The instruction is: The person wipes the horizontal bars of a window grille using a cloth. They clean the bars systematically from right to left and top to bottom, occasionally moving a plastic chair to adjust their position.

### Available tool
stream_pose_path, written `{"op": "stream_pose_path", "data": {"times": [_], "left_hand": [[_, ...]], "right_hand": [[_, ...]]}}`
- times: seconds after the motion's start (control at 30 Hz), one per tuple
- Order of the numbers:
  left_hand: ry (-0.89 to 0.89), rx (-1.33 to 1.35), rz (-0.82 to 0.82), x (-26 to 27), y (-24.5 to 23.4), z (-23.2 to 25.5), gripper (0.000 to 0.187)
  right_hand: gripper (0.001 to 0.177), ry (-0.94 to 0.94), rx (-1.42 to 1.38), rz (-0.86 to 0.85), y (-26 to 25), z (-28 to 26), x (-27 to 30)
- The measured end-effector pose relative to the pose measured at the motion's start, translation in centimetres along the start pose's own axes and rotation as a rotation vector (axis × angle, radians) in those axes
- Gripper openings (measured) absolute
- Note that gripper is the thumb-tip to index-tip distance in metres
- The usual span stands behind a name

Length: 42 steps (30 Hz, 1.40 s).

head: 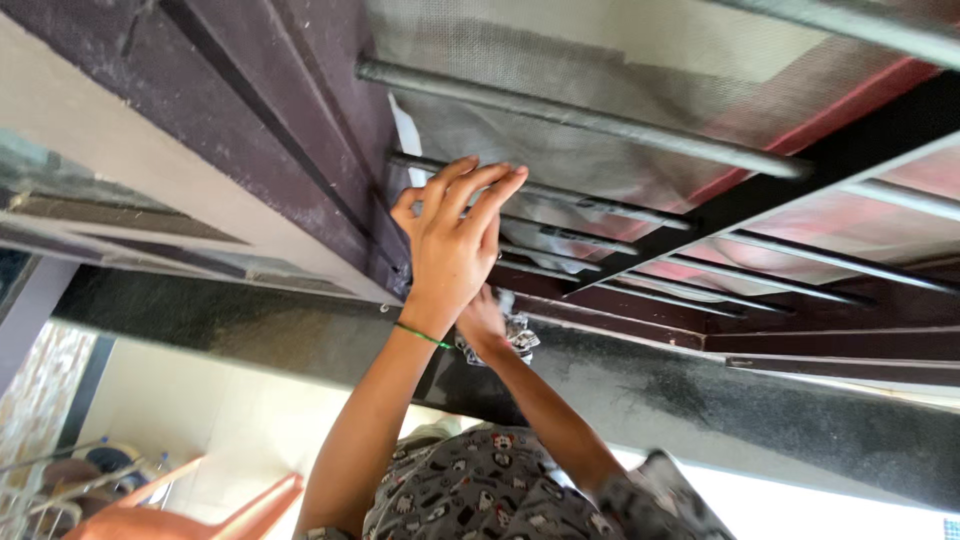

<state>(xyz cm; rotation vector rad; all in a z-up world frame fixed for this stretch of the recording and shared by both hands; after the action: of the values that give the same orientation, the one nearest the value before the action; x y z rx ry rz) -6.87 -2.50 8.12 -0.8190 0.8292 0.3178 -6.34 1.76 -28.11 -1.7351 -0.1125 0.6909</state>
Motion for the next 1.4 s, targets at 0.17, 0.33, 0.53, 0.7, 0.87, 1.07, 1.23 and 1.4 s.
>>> {"op": "stream_pose_path", "data": {"times": [0.17,0.33,0.53,0.7,0.87,1.07,1.23,1.4], "left_hand": [[0.015,0.004,0.002,0.3,-0.3,1.0,0.052],[0.006,0.01,0.141,2.9,-0.1,2.5,0.056],[-0.184,0.451,-0.506,17.8,11.2,5.7,0.045],[-0.303,0.543,-0.311,22.5,14.5,2.9,0.031],[-0.637,0.431,-0.288,21.6,15.7,-3.1,0.014],[-0.541,0.345,0.005,19.3,13.8,-6.7,0.009],[-0.724,0.371,0.177,22.2,10.8,-11.2,0.009],[-0.558,0.157,0.252,22.3,6.0,-10.6,0.019]], "right_hand": [[0.036,0.14,0.389,-0.126,-5.0,14.0,10.9],[0.026,0.896,-0.017,-0.249,-13.8,23.7,18.7],[0.037,0.767,-0.709,0.12,-21.2,17.3,14.5],[0.03,0.678,-0.513,0.273,-22.3,14.7,9.4],[0.039,0.266,0.241,0.246,-20.6,9.3,4.9],[0.057,0.388,0.414,0.084,-14.2,10.6,3.3],[0.024,0.299,0.157,-0.262,-4.1,7.6,-2.1],[0.044,0.137,0.176,0.078,-4.4,-0.8,-8.5]]}}
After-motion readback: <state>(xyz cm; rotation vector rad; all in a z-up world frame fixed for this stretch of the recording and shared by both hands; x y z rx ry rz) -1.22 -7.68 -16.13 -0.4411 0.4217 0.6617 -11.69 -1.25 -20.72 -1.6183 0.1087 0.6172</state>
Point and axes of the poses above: each hand's wrist, its own x-axis away from the middle knuckle, its own y-axis out of the palm, z = x × y, the point moved 10 cm from there along -x, towards the middle knuckle, and after that the axes turned 6 degrees about x, right-handed, at the moved point
